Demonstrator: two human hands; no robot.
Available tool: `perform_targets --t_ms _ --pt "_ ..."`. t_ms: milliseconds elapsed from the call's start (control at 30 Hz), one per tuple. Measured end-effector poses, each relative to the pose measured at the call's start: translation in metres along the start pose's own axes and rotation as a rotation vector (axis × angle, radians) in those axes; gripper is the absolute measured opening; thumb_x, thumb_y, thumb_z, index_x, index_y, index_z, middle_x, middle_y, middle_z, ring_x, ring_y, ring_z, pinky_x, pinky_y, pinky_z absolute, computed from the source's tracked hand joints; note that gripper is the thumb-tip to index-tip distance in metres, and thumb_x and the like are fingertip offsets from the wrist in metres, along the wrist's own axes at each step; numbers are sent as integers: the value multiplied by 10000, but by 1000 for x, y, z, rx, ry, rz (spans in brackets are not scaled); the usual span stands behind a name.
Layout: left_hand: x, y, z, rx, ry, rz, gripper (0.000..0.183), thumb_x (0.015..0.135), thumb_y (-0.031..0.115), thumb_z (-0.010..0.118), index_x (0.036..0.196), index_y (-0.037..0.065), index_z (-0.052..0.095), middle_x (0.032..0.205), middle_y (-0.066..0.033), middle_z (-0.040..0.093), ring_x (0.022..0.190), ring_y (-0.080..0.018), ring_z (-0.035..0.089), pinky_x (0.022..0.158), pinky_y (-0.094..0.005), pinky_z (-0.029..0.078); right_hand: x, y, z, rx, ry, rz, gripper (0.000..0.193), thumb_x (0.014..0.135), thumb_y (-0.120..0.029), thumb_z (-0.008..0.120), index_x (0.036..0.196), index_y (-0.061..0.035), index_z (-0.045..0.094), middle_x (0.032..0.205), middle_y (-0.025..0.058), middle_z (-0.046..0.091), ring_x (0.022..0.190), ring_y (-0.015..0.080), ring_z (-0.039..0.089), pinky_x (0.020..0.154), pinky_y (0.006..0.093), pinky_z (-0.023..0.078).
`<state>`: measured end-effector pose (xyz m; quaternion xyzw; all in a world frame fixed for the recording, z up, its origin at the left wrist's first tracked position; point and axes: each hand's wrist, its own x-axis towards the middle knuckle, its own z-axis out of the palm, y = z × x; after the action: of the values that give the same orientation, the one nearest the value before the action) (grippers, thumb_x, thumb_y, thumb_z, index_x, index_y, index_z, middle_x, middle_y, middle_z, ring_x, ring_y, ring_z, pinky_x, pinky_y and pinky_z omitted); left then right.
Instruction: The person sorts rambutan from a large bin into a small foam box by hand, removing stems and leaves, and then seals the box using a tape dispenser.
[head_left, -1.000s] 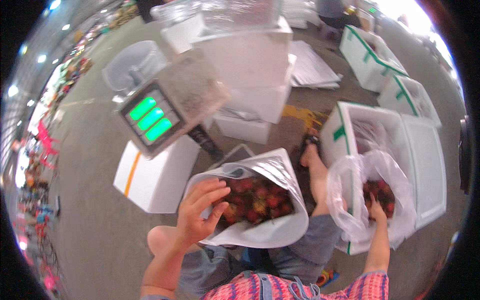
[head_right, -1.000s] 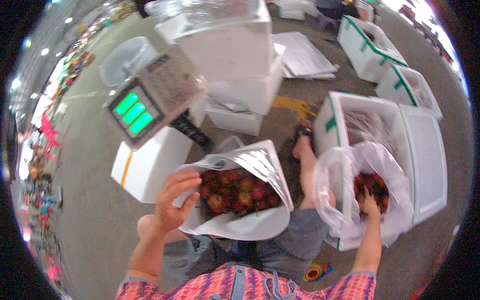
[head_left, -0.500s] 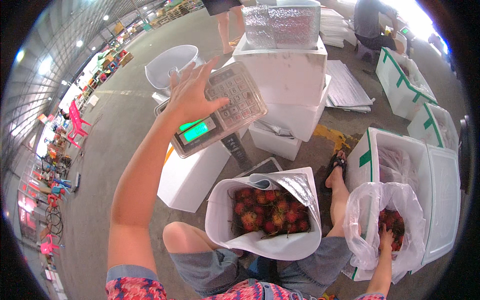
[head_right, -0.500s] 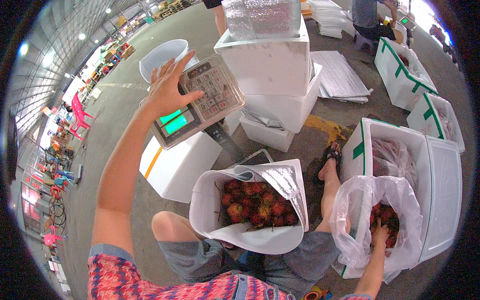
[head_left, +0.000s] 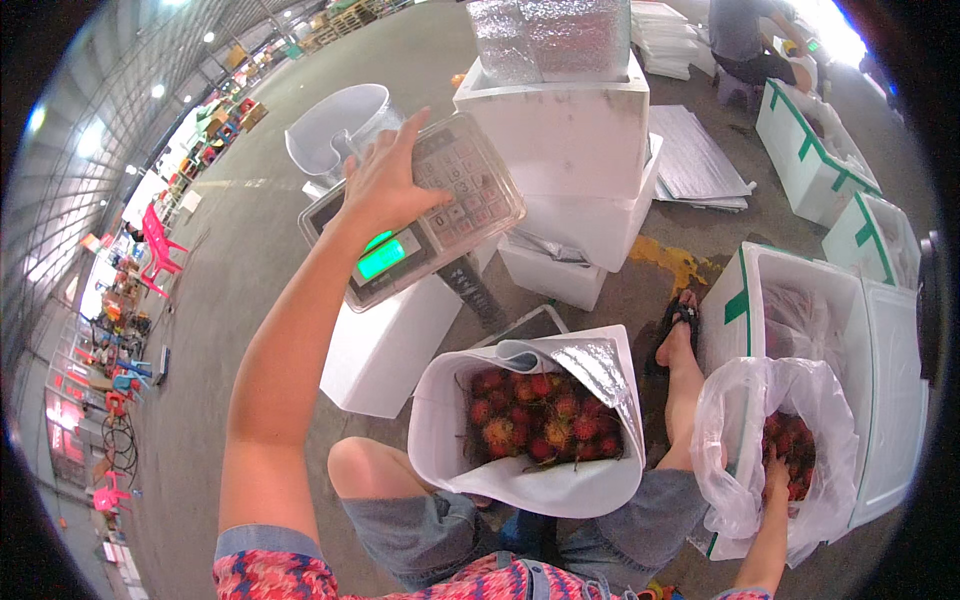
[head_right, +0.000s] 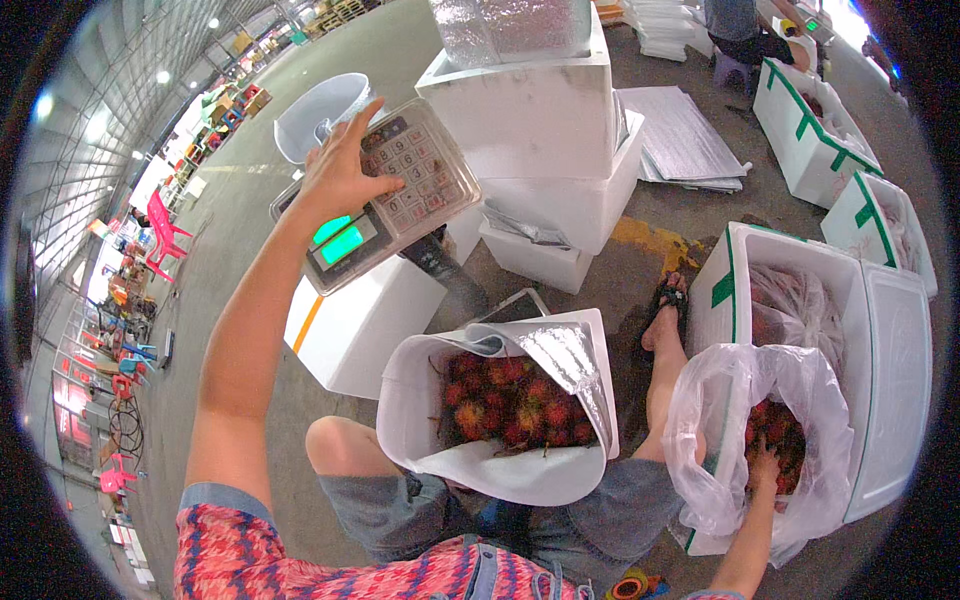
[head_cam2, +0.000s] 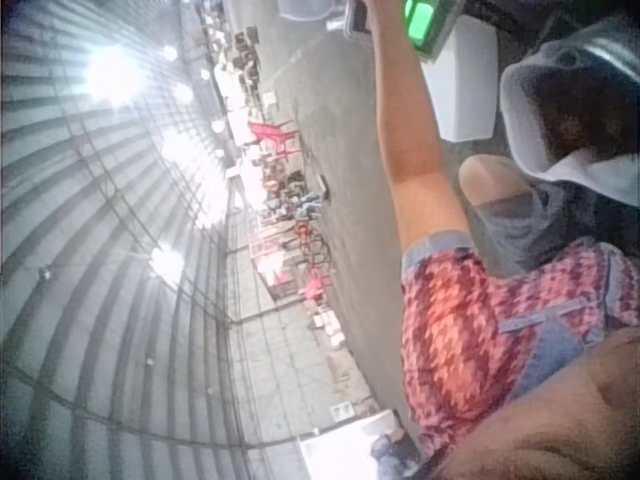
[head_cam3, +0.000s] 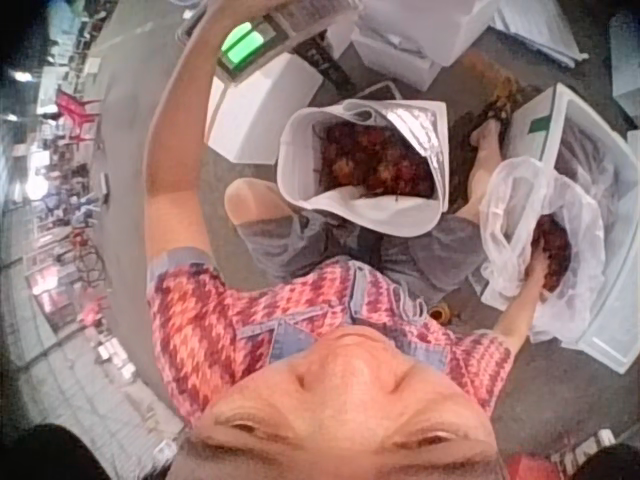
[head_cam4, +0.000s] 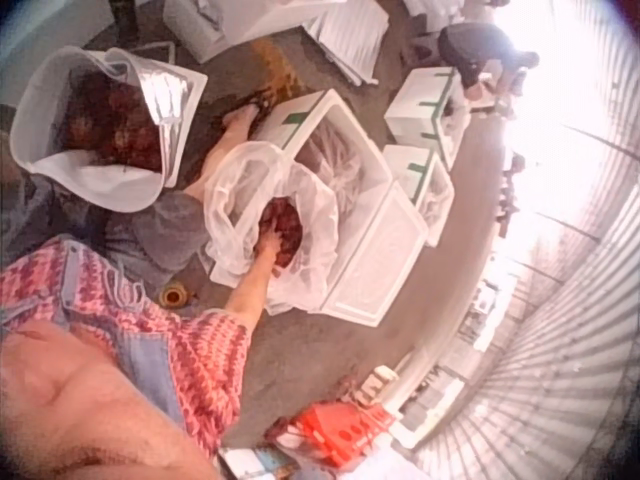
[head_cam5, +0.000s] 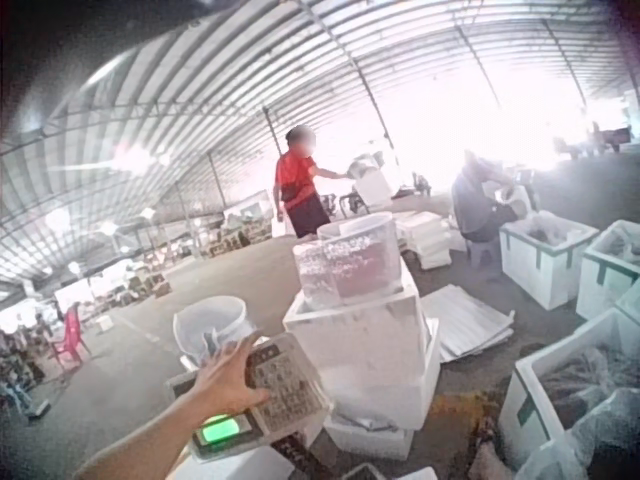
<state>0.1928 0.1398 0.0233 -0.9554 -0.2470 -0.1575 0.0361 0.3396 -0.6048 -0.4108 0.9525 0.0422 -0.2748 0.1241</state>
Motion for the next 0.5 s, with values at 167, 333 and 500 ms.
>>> perform_targets --t_ms 167,333,500 --pt "5 11 -15 -65 54 4 1019 645 454 820 1490 220 301 1318 -178 519 1253 -363 479 1088 -545 259 21 7 14 97 -22 4 747 915 -354 563 1538 -304 154 1327 299 461 1068 463 588 875 521 513" --pt "-41 13 -45 -305 471 191 664 781 380 761 1343 144 496 1300 -150 538 1237 -349 487 1059 -476 313 47 -5 55 23 -38 105 705 920 -306 543 1527 -337 186 1278 292 499 1018 428 626 793 500 549" --pt "-113 8 -57 -194 591 370 475 786 190 749 1221 93 585 1265 -114 567 1229 -323 492 1073 -484 299 52 27 80 -191 302 86 586 957 -160 438 1497 -323 280 1026 187 576 799 334 650 678 431 571"
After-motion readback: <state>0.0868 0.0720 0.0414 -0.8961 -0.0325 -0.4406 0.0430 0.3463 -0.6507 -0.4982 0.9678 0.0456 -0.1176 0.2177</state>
